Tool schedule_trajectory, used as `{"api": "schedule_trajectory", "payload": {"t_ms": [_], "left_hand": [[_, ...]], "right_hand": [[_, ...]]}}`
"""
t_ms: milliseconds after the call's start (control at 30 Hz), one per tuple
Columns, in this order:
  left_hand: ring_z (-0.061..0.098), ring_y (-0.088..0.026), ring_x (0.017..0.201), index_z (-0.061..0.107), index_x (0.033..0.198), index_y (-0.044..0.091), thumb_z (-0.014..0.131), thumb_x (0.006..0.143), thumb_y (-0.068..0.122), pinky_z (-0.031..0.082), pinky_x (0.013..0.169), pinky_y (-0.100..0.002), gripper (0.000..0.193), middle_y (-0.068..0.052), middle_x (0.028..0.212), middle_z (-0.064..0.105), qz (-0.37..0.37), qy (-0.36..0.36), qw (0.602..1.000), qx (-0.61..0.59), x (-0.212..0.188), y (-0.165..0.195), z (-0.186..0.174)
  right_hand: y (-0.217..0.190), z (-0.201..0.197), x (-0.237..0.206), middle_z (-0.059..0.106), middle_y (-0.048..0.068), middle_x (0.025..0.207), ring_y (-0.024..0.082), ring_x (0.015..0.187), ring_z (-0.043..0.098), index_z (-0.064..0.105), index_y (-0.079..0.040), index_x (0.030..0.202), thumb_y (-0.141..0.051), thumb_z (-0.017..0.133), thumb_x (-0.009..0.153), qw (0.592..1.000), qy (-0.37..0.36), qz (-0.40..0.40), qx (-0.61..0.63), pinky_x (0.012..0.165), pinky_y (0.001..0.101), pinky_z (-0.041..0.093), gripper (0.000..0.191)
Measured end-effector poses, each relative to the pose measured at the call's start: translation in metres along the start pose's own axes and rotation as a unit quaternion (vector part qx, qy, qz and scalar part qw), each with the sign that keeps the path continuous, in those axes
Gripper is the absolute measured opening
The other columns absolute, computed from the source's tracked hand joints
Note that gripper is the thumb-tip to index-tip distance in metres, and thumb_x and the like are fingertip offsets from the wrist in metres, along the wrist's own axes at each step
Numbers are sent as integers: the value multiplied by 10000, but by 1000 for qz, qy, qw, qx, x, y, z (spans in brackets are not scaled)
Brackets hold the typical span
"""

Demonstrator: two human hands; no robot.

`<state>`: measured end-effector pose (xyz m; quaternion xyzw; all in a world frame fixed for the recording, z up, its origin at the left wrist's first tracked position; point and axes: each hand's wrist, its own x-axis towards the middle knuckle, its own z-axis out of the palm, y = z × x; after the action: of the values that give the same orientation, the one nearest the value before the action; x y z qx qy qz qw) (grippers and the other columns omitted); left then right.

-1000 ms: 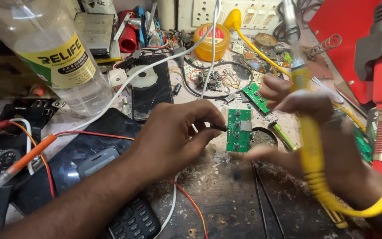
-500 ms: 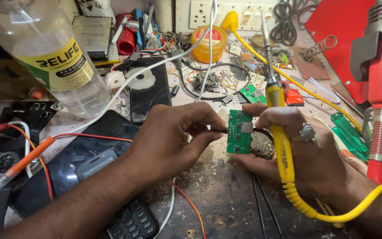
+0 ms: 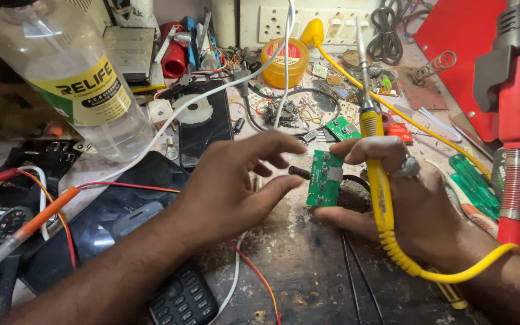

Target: The person solders components on a green circuit board with a soldering iron, holding the board steady with the other hand. They periodically touch the board with multimeter probes to test it, reposition the board, and continue soldering across different points on the board.

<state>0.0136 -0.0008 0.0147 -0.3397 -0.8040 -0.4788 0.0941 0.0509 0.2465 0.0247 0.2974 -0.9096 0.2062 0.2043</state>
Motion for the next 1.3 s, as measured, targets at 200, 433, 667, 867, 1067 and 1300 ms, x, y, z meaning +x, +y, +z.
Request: {"api": "schedule_trajectory", "payload": {"t_ms": [200,433,667,867,1067,1300], "left_hand": [[798,-167,909,680,1184,70,649,918,99,630,741,-306,269,-78,1044,793,-8,69,998,4,2,-7,5],[795,-179,762,733,1168,122,753,906,227,610,671,-305,283,-67,981,799,-27,-18,999,13,-2,-2,2],[767,-222,749,759,1099,105,730,895,160,587,668,-348,214,-111,922,785,31,-34,999,24,-3,0,0],[796,-182,707,755,1090,100,729,881,133,596,635,-326,214,-98,895,793,-27,-32,999,-9,-3,2,1],[806,-194,831,748,1091,58,723,893,99,615,718,-315,203,-115,941,789,28,-34,999,-17,-3,1,4],[809,-150,768,661,1277,118,747,909,224,624,690,-310,392,-79,922,802,-105,-42,993,-22,0,5,2]], "right_hand": [[8,5,-2,673,94,1132,179,950,760,404,-87,1178,-328,949,661,998,-7,-34,45,721,282,608,789],[6,7,-3,655,80,1178,174,963,728,357,-103,1156,-318,947,628,998,-23,47,33,718,304,594,820],[4,10,-9,625,92,1236,193,1031,725,271,-112,1160,-279,916,688,996,-18,77,52,778,297,590,817],[6,12,-12,623,61,1275,137,1035,710,265,-132,1190,-333,916,740,995,-5,65,76,777,255,582,817],[4,9,-15,642,65,1217,166,1031,685,325,-140,1211,-351,949,676,999,-1,42,19,757,303,496,849],[5,9,-6,639,90,1166,224,1004,704,345,-129,1193,-276,949,676,996,3,-15,90,831,336,579,808]]}}
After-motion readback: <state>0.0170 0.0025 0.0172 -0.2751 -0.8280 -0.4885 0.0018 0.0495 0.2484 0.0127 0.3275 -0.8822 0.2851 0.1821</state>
